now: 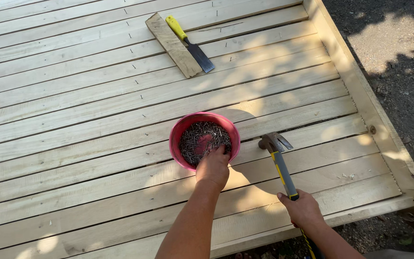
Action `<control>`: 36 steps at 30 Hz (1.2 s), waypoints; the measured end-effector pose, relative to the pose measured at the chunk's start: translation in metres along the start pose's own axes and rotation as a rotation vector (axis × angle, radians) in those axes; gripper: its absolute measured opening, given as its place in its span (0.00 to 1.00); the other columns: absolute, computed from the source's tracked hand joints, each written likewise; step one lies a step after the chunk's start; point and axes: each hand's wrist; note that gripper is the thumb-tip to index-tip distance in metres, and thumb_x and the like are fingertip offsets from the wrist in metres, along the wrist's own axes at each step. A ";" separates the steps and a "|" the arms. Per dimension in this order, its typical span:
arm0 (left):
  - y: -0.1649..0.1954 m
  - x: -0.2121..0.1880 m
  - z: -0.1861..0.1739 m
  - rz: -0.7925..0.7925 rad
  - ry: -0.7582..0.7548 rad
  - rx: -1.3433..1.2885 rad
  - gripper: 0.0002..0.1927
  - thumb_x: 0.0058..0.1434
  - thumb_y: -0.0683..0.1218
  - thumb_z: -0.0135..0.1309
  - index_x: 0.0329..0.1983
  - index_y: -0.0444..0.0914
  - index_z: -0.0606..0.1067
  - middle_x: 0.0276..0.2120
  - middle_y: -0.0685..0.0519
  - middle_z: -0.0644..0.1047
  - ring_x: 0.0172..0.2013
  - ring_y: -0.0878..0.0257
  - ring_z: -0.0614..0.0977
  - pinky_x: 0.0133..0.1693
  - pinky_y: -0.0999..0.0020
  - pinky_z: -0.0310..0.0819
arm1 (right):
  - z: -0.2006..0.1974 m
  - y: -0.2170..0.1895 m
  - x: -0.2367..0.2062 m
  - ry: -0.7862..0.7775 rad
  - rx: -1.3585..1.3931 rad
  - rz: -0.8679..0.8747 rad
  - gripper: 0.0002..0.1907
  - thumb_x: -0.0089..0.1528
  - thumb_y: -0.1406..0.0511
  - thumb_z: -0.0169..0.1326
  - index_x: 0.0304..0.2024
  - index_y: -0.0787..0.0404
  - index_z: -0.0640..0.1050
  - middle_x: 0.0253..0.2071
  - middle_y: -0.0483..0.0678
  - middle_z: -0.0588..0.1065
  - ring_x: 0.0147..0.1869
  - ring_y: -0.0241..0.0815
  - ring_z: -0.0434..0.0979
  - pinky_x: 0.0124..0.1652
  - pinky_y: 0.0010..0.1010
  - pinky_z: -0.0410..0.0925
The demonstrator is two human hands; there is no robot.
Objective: The person hammers nails into a slatted wooden frame outdoors. They take nails one at a time from a pink bowl, position each nail on a wood slat, and drive it in with a claw hammer, working along the slats and moving a small wood scraper aside at one point.
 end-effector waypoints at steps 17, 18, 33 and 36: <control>0.006 0.034 -0.021 -0.115 -0.021 -0.127 0.17 0.60 0.38 0.48 0.47 0.48 0.82 0.55 0.52 0.73 0.59 0.53 0.74 0.58 0.55 0.72 | 0.001 -0.001 0.014 -0.033 0.010 -0.020 0.23 0.63 0.53 0.60 0.54 0.61 0.78 0.20 0.48 0.72 0.19 0.40 0.70 0.23 0.37 0.68; 0.007 0.034 -0.023 -0.116 -0.025 -0.140 0.18 0.58 0.38 0.49 0.46 0.47 0.82 0.54 0.52 0.74 0.58 0.52 0.75 0.57 0.55 0.73 | -0.002 -0.003 0.014 -0.039 0.009 -0.029 0.23 0.63 0.53 0.60 0.54 0.62 0.78 0.20 0.48 0.71 0.19 0.41 0.70 0.23 0.37 0.68; -0.012 0.064 0.003 -0.331 0.106 -0.505 0.16 0.53 0.35 0.54 0.44 0.39 0.83 0.42 0.41 0.83 0.46 0.48 0.84 0.51 0.59 0.77 | 0.018 0.010 0.011 -0.016 0.074 0.031 0.21 0.63 0.54 0.59 0.51 0.62 0.79 0.20 0.48 0.73 0.19 0.41 0.71 0.25 0.37 0.70; -0.010 0.060 0.015 -0.287 0.221 -0.564 0.18 0.54 0.34 0.53 0.45 0.40 0.83 0.38 0.42 0.84 0.42 0.49 0.86 0.48 0.60 0.79 | 0.019 0.012 0.009 -0.028 0.054 0.062 0.22 0.64 0.53 0.58 0.50 0.63 0.80 0.20 0.49 0.72 0.20 0.42 0.73 0.26 0.37 0.71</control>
Point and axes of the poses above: each hand's wrist, its own x-axis towards the middle knuckle, its own z-axis out of the palm, y = z × x
